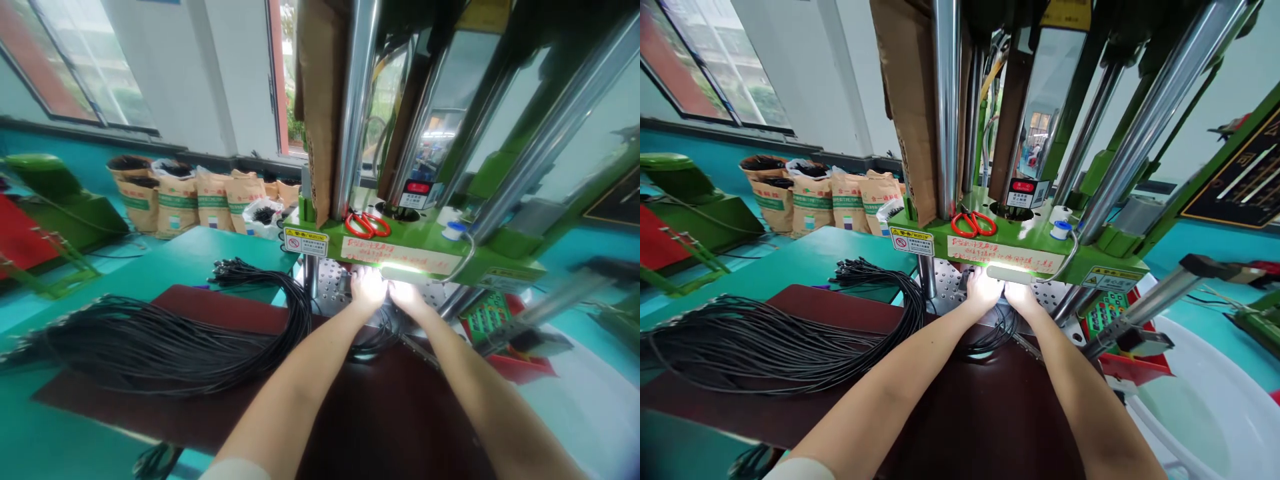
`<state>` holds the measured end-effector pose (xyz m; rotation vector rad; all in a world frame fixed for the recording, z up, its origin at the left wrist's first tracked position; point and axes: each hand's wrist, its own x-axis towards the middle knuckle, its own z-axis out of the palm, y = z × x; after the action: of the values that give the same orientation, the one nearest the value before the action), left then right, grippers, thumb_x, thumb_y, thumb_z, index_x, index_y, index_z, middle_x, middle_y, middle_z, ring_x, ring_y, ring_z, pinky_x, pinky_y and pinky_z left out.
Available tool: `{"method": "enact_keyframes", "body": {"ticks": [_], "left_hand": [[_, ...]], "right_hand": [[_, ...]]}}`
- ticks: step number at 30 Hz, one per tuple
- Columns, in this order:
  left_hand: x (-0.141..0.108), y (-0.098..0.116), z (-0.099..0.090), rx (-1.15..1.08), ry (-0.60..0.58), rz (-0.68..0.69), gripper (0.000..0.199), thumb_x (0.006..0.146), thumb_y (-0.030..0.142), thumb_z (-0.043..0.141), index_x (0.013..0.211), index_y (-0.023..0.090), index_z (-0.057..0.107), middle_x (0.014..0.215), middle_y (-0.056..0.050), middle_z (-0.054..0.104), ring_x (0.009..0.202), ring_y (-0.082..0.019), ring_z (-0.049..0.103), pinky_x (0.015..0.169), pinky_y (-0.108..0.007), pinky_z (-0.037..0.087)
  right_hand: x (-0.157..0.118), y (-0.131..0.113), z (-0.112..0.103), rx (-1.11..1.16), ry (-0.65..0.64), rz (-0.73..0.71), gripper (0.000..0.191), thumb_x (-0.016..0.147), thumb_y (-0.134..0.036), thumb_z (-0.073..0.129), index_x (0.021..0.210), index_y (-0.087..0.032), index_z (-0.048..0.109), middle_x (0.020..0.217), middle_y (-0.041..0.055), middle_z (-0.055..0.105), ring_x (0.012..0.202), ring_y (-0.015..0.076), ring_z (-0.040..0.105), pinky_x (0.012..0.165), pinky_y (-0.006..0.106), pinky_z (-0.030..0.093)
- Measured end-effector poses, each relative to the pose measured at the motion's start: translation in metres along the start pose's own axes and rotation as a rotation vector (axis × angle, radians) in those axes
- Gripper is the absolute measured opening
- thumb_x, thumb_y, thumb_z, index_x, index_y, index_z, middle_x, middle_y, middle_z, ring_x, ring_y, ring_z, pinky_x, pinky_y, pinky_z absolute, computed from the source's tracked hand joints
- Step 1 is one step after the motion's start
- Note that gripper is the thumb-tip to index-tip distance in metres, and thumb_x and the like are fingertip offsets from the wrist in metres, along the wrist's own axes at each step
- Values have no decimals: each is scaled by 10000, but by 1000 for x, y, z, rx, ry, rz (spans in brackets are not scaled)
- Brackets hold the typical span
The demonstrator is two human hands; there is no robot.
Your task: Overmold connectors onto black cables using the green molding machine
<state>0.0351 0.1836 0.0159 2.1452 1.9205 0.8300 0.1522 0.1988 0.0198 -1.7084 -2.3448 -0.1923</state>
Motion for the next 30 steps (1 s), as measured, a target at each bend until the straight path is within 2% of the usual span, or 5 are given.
{"method": "enact_keyframes", "body": {"ticks": [7, 12, 17, 25, 30], "left_hand": [[1, 0, 2, 63, -96, 47, 259, 797, 256, 454, 908, 100, 628, 851, -126, 643, 979, -246, 497, 887, -378, 315], [2, -9, 4, 67, -72, 93, 242, 806, 186, 413, 882, 98, 625, 855, -127, 644, 987, -246, 483, 876, -371, 313], [0, -16, 14, 40, -19, 79, 255, 828, 194, 388, 956, 112, 592, 903, -116, 643, 994, -249, 464, 874, -399, 312], [7, -10, 10, -24, -79, 10, 259, 828, 175, 375, 911, 154, 619, 874, -114, 654, 1015, -249, 475, 859, -382, 345], [12, -9, 9, -10, -75, 7, 287, 831, 191, 353, 891, 174, 633, 867, -104, 659, 1002, -250, 491, 849, -394, 363]], "right_hand": [[-5, -1, 4, -35, -20, -78, 299, 798, -133, 424, 1037, -124, 603, 1078, 115, 617, 1023, 225, 541, 908, 322, 389], [-1, -5, 14, -93, -28, -73, 261, 811, -144, 424, 987, -89, 609, 1032, 161, 620, 978, 255, 558, 896, 342, 389], [2, -6, 16, -121, -43, -70, 273, 818, -149, 410, 976, -67, 618, 1029, 186, 620, 952, 272, 572, 892, 352, 398], [3, -2, 14, -76, -34, -106, 307, 846, -160, 357, 947, -119, 644, 948, 135, 656, 881, 236, 606, 833, 335, 446], [5, 1, 13, -60, 8, -128, 325, 863, -171, 338, 918, -145, 658, 902, 123, 669, 855, 244, 611, 844, 372, 442]]}}
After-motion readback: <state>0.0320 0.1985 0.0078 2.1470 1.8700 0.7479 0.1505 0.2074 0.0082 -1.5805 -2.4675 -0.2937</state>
